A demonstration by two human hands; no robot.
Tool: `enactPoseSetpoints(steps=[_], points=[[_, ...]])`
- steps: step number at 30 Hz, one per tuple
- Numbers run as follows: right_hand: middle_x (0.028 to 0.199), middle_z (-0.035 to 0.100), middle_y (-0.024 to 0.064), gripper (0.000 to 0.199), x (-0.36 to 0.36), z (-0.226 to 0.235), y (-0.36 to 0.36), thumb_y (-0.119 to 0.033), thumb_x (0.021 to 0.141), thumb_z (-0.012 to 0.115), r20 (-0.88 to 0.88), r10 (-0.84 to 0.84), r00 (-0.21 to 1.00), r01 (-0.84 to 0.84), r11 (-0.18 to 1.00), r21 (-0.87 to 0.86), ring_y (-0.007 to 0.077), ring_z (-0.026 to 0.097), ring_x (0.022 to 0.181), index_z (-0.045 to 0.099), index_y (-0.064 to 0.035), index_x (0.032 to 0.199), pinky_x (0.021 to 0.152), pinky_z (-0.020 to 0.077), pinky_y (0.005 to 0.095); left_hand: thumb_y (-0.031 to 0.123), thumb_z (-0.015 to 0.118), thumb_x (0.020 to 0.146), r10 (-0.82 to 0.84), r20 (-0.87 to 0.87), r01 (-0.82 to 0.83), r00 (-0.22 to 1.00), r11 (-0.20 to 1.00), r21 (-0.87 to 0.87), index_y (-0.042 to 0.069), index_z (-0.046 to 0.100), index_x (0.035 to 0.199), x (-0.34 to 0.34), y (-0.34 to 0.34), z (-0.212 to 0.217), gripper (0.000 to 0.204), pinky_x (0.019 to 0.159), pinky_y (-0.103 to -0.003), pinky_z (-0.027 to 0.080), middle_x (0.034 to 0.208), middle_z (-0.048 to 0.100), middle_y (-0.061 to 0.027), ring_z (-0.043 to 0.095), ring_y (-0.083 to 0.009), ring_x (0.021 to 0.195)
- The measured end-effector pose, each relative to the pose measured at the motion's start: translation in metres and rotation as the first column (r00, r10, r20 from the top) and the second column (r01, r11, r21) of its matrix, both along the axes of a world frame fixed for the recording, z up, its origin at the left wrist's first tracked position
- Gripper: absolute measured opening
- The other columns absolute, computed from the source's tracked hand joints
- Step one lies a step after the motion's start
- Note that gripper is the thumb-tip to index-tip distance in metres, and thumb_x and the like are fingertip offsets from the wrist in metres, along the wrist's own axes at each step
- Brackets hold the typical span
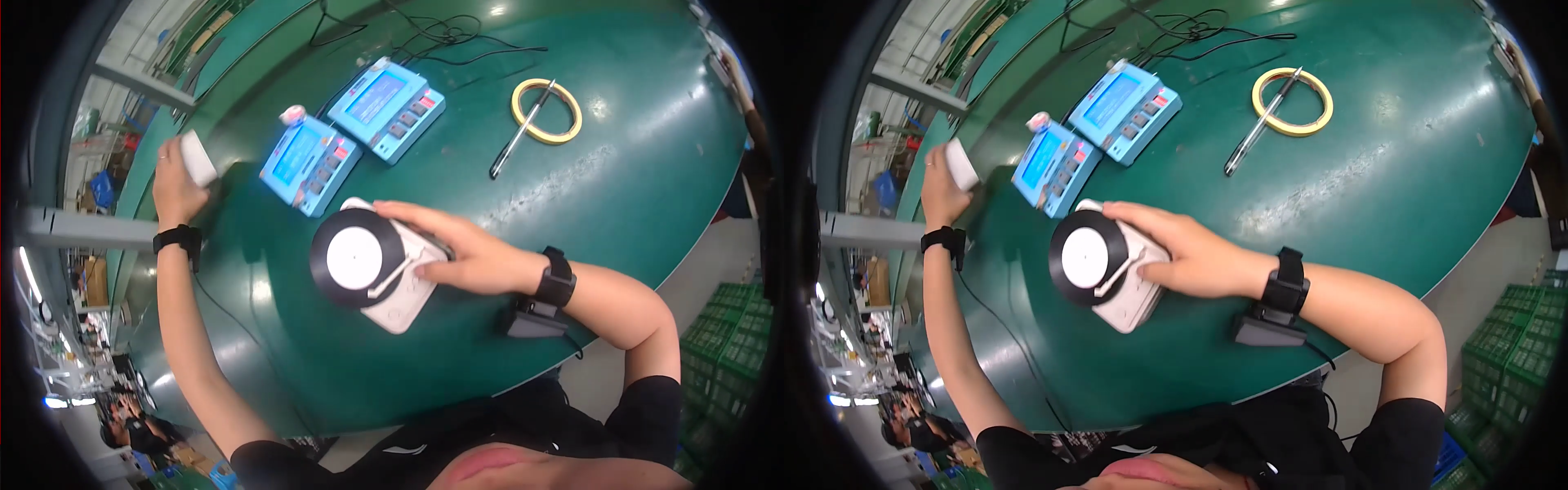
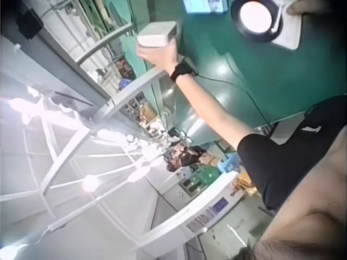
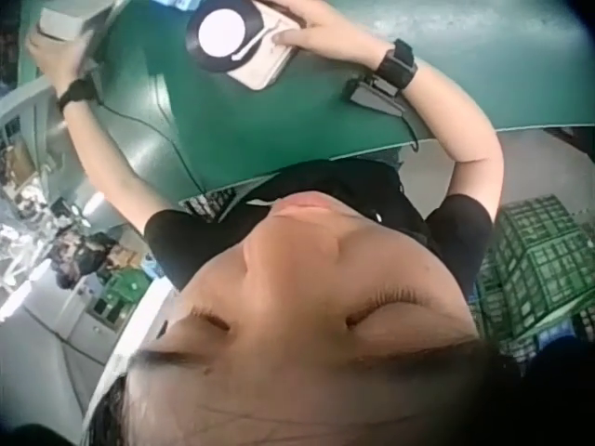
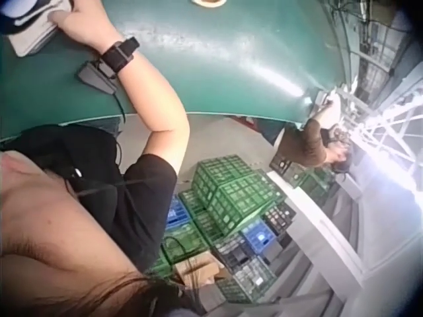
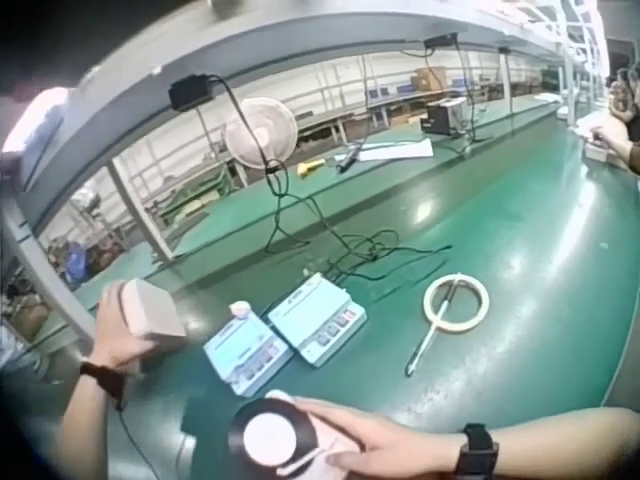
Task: The person picks up a record player, places it on the table, and presses its buttons. They then pick up another record player, place it next to the first one, and press buttons on both before moving them aside.
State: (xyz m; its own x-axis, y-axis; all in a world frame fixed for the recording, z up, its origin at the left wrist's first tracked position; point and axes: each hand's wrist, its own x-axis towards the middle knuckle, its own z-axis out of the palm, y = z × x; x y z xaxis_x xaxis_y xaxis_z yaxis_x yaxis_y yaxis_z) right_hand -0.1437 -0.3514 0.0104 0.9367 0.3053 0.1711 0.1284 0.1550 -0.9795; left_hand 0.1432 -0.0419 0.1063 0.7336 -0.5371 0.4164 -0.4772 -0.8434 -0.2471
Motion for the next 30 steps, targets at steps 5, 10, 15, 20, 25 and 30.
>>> enactPoseSetpoints(steps=[5, 10, 15, 20, 25, 30], points=[[0.145, 0.036, 0.0108, 0.071, 0.002, 0.002, 0.000, 0.008, 0.079, 0.052, -0.104, 0.070, 0.992, -0.059, 0.992, 0.108, 0.0204, 0.034, 0.135, 0.027, -0.0042, 0.145, 0.111, 0.0273, 0.0327, 0.021, 0.085, 0.051, -0.154, 0.140, 0.190, 0.978, 0.933, -0.307, 0.003, 0.044, 0.128, -0.104, 0.022, 0.036, 0.089, 0.093, -0.042, 0.044, 0.122, 0.050, -0.0159, 0.053, -0.0325, 0.109], [0.136, 0.045, 0.0134, 0.069, 0.006, -0.005, 0.001, 0.002, 0.079, 0.056, -0.099, 0.065, 0.993, -0.049, 0.987, 0.153, 0.0200, 0.044, 0.126, 0.029, -0.0004, 0.143, 0.105, 0.0354, 0.0319, 0.030, 0.083, 0.052, -0.188, -0.200, 0.079, 0.962, 0.887, -0.455, 0.001, 0.054, 0.118, -0.196, 0.009, 0.064, 0.077, 0.088, -0.041, 0.047, 0.110, 0.057, -0.0180, 0.058, -0.0323, 0.099], [0.142, 0.040, 0.0115, 0.071, 0.003, 0.001, -0.002, 0.005, 0.078, 0.056, -0.105, 0.083, 0.991, -0.068, 0.987, 0.145, 0.0194, 0.038, 0.132, 0.028, -0.0014, 0.143, 0.109, 0.0304, 0.0321, 0.047, 0.077, 0.057, 0.200, -0.542, -0.259, 0.816, 0.965, -0.034, -0.002, 0.066, 0.102, -0.219, -0.028, 0.060, 0.067, 0.082, -0.040, 0.050, 0.096, 0.066, -0.0185, 0.064, -0.0327, 0.091], [0.145, 0.037, 0.0110, 0.071, 0.003, 0.005, 0.004, 0.005, 0.078, 0.056, -0.128, 0.107, 0.986, -0.091, 0.988, 0.128, 0.0195, 0.033, 0.135, 0.028, -0.0023, 0.144, 0.111, 0.0270, 0.0326, 0.055, 0.068, 0.067, 0.471, -0.646, -0.499, 0.601, 0.852, 0.156, 0.002, 0.066, 0.105, -0.181, -0.022, 0.017, 0.065, 0.074, -0.037, 0.051, 0.093, 0.067, -0.0178, 0.065, -0.0295, 0.085], [0.145, 0.036, 0.0111, 0.071, 0.001, 0.005, 0.003, 0.004, 0.079, 0.057, -0.139, 0.095, 0.986, -0.077, 0.989, 0.129, 0.0201, 0.032, 0.136, 0.028, -0.0026, 0.144, 0.112, 0.0260, 0.0328, 0.044, 0.077, 0.065, -0.164, -0.917, -0.529, 0.365, 0.774, -0.349, 0.006, 0.044, 0.136, -0.179, 0.020, -0.001, 0.087, 0.088, -0.041, 0.050, 0.122, 0.057, -0.0177, 0.058, -0.0277, 0.110], [0.146, 0.034, 0.0107, 0.071, -0.001, 0.009, 0.003, 0.002, 0.079, 0.057, -0.145, 0.089, 0.985, -0.069, 0.988, 0.139, 0.0206, 0.030, 0.137, 0.028, -0.0034, 0.144, 0.113, 0.0234, 0.0336, 0.024, 0.085, 0.058, -0.656, -0.669, -0.184, 0.349, 0.652, -0.735, 0.011, 0.017, 0.149, -0.196, 0.059, -0.050, 0.115, 0.096, -0.040, 0.044, 0.133, 0.046, -0.0149, 0.050, -0.0244, 0.119]])
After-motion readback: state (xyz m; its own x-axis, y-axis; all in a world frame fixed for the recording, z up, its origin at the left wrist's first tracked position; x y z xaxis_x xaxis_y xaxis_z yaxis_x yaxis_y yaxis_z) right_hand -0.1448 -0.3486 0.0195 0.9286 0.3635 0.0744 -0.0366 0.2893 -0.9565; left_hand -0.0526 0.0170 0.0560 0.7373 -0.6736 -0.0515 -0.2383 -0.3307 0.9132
